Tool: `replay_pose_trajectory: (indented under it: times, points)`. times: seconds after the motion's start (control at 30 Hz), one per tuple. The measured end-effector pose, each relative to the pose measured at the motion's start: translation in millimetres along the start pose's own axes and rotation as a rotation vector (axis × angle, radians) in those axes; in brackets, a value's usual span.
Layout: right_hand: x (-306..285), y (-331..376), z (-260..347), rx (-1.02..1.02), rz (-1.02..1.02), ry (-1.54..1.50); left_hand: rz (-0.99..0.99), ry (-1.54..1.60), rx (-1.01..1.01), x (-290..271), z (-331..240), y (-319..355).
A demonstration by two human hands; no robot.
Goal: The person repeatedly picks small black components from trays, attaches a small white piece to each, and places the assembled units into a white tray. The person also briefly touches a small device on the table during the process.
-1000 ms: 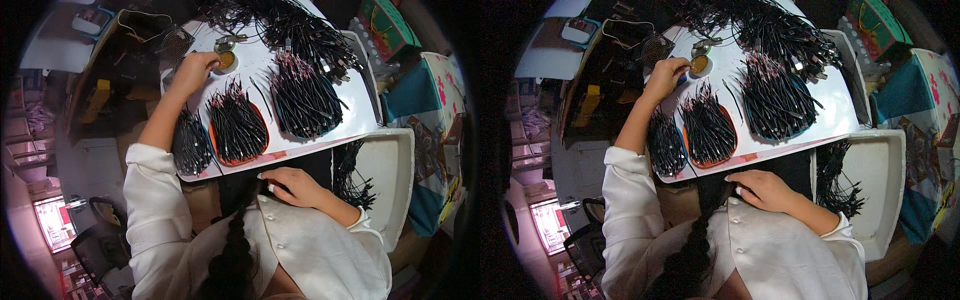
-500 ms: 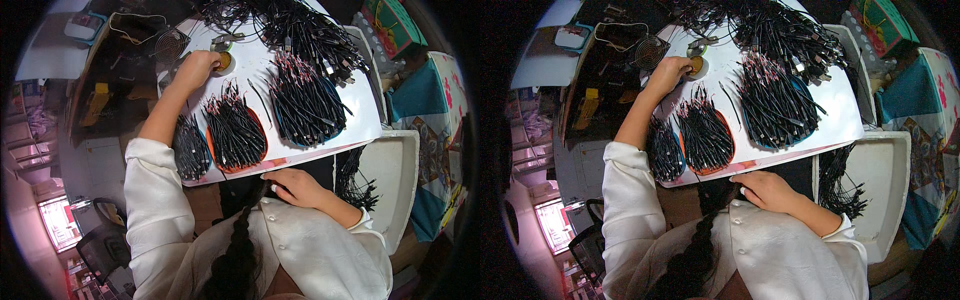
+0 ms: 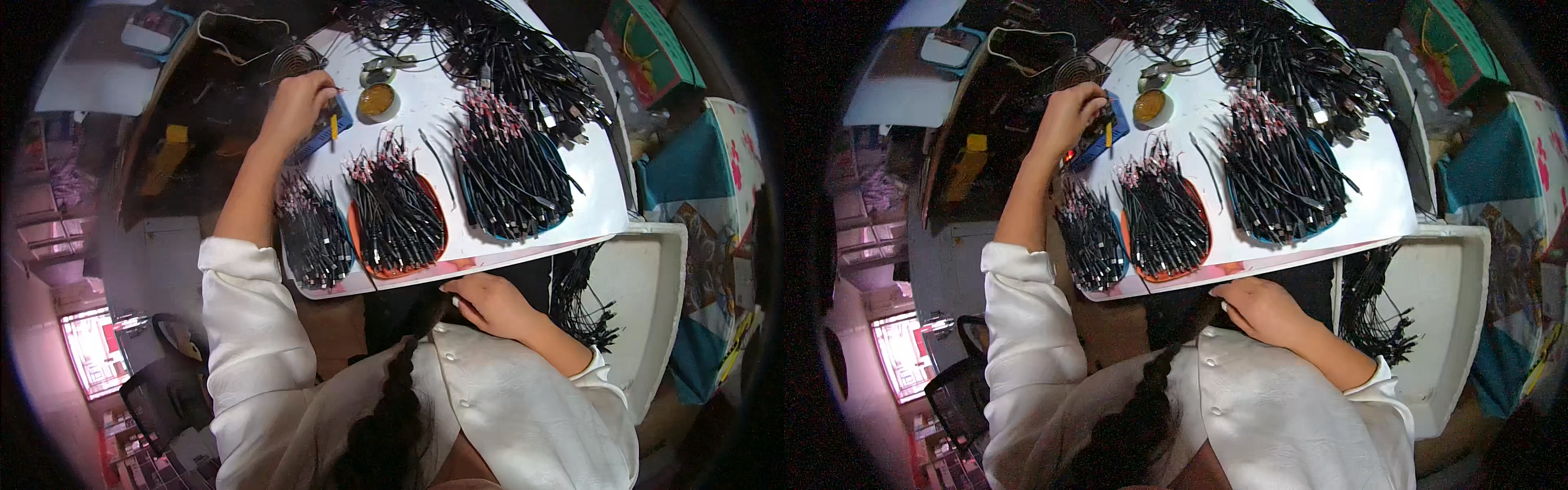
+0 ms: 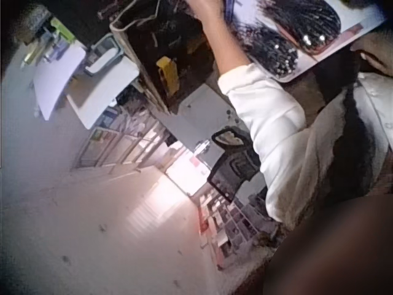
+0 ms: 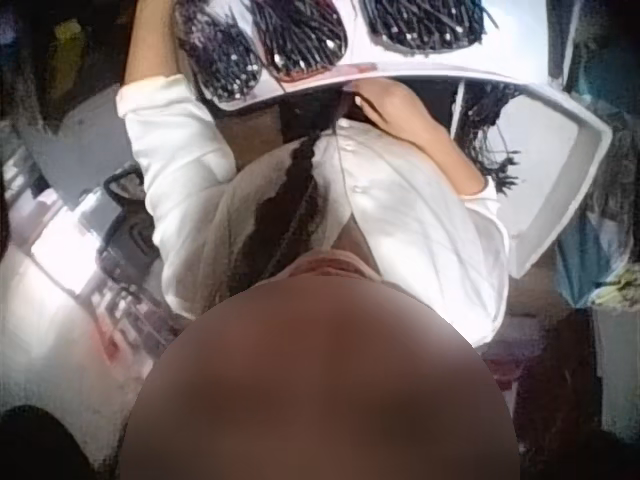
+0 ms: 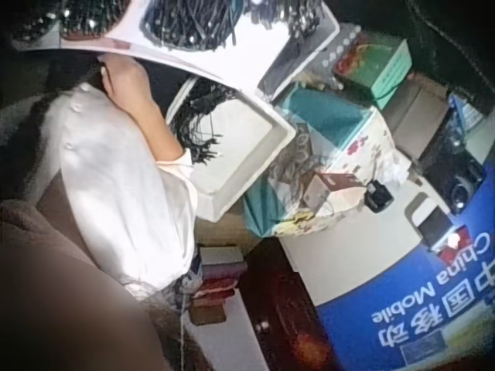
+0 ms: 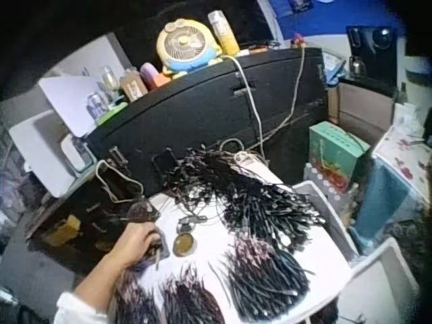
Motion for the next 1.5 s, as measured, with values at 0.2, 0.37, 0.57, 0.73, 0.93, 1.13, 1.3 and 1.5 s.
replay_pose_trajectory:
  times: [0.2,0.37,0.57,0.73,0.93,1.13,1.3,1.5]
  points:
    - [4,-5,6,-0.031,0.014,0.101,-0.134,0.096,-0.204,-26,46,34]
    - [7,-9,9,-0.025,0.026,0.147,-0.112,0.035,-0.119,-12,59,40]
    - [9,-11,8,-0.011,0.041,0.178,-0.05,0.008,-0.153,-4,66,40]
    - [10,-11,7,-0.016,0.032,0.165,-0.04,0.008,-0.15,-1,68,37]
    - [11,-10,6,-0.01,0.038,0.186,-0.068,-0.079,-0.062,1,66,34]
    - [12,-9,6,-0.015,0.036,0.213,-0.05,-0.075,-0.063,4,70,32]
    - [11,-4,12,-0.046,-0.001,0.218,-0.087,-0.013,-0.111,-4,62,37]
    - [-1,9,42,-0.03,-0.071,0.11,-0.272,0.392,-0.152,-55,-7,86]
Point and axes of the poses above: each hand's wrist, its own y-axis away from the middle knuckle, its own x-axis out of the palm, z = x × y, the point moved 5 cm from there along -y, towards the middle knuckle, and after that the axes turned 2 degrees about z, right-handed, at the moved point
